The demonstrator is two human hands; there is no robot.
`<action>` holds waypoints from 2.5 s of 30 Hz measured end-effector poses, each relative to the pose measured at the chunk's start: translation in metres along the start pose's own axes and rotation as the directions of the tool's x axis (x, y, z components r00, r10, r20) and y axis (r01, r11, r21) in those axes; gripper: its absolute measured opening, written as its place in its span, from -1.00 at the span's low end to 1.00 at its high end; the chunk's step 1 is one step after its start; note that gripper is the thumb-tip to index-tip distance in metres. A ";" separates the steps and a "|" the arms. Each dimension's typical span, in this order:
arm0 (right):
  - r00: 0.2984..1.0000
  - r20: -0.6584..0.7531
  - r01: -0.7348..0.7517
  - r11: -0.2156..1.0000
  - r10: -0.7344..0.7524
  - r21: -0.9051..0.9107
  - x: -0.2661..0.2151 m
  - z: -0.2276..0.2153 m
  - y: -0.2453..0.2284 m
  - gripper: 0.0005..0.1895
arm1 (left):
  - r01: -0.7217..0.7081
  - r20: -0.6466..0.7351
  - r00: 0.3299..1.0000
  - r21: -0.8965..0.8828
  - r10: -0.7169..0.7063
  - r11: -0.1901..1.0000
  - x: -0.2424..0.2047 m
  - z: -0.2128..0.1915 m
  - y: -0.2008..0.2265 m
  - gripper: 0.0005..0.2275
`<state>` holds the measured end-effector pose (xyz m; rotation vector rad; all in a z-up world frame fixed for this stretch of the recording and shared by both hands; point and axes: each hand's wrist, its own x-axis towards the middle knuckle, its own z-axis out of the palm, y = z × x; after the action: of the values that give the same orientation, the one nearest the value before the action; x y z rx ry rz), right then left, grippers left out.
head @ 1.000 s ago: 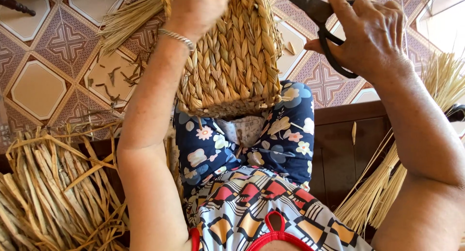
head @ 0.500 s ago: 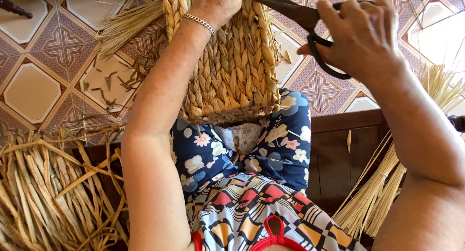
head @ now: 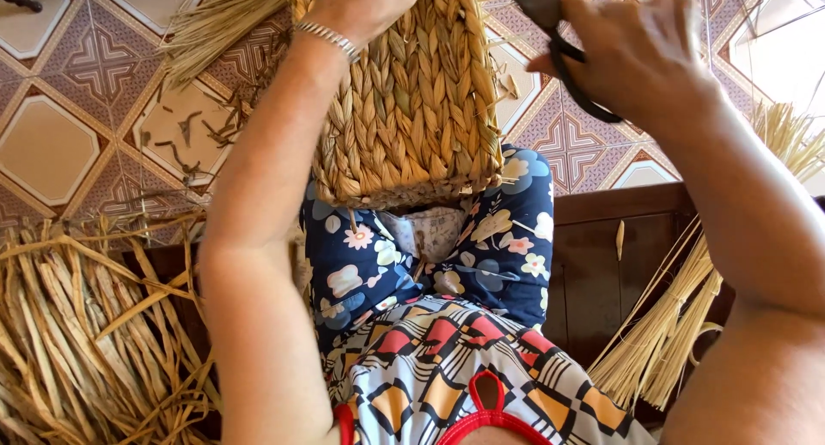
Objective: The person trims excess plant fibers from the edges of a woven basket using scissors, then weaves and tucks plant fiber strips along the basket's rim and handles by hand.
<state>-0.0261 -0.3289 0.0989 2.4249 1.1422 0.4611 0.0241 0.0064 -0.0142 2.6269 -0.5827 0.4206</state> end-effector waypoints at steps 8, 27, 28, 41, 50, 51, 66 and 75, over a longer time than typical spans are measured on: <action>0.993 0.054 -0.120 0.833 0.108 0.540 -0.072 -0.010 0.005 -0.39 | -0.332 -0.131 0.942 -0.215 0.310 0.918 -0.038 -0.024 0.061 -0.85; 0.998 -0.039 0.056 0.967 -0.047 0.248 -0.073 -0.067 -0.015 -0.18 | -0.365 -0.082 0.926 0.061 0.369 0.929 -0.053 -0.047 0.080 -0.79; 0.999 -0.026 0.048 0.971 -0.043 0.236 -0.078 -0.064 -0.014 -0.19 | -0.331 -0.052 0.942 0.001 0.331 0.944 -0.055 -0.043 0.076 -0.83; 0.991 0.080 0.094 0.981 -0.109 0.169 -0.058 -0.021 -0.035 -0.26 | -0.293 -0.004 0.956 -0.066 0.293 0.954 -0.054 -0.043 0.088 -0.84; 0.907 0.348 -0.392 0.176 0.236 0.903 -0.136 0.027 -0.061 -0.23 | 0.060 -0.249 0.968 0.248 0.004 0.967 -0.120 -0.117 0.037 -0.88; 0.903 0.353 -0.398 0.167 0.243 0.902 -0.143 0.035 -0.073 -0.23 | 0.051 -0.240 0.971 0.248 0.011 0.967 -0.124 -0.121 0.041 -0.88; 0.945 0.244 -0.140 -0.403 0.218 0.904 -0.145 0.056 -0.143 -0.13 | -0.253 -0.155 0.941 0.271 0.301 0.929 -0.072 -0.017 0.133 -0.82; 0.932 0.218 -0.130 -0.294 0.291 0.947 -0.101 0.057 -0.143 -0.05 | -0.212 -0.158 0.955 0.224 0.250 0.951 -0.091 -0.001 0.137 -0.83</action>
<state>-0.1533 -0.3391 -0.0332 4.1891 1.2875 -0.7996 -0.1175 -0.0758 -0.0018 2.6779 -0.8294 0.8295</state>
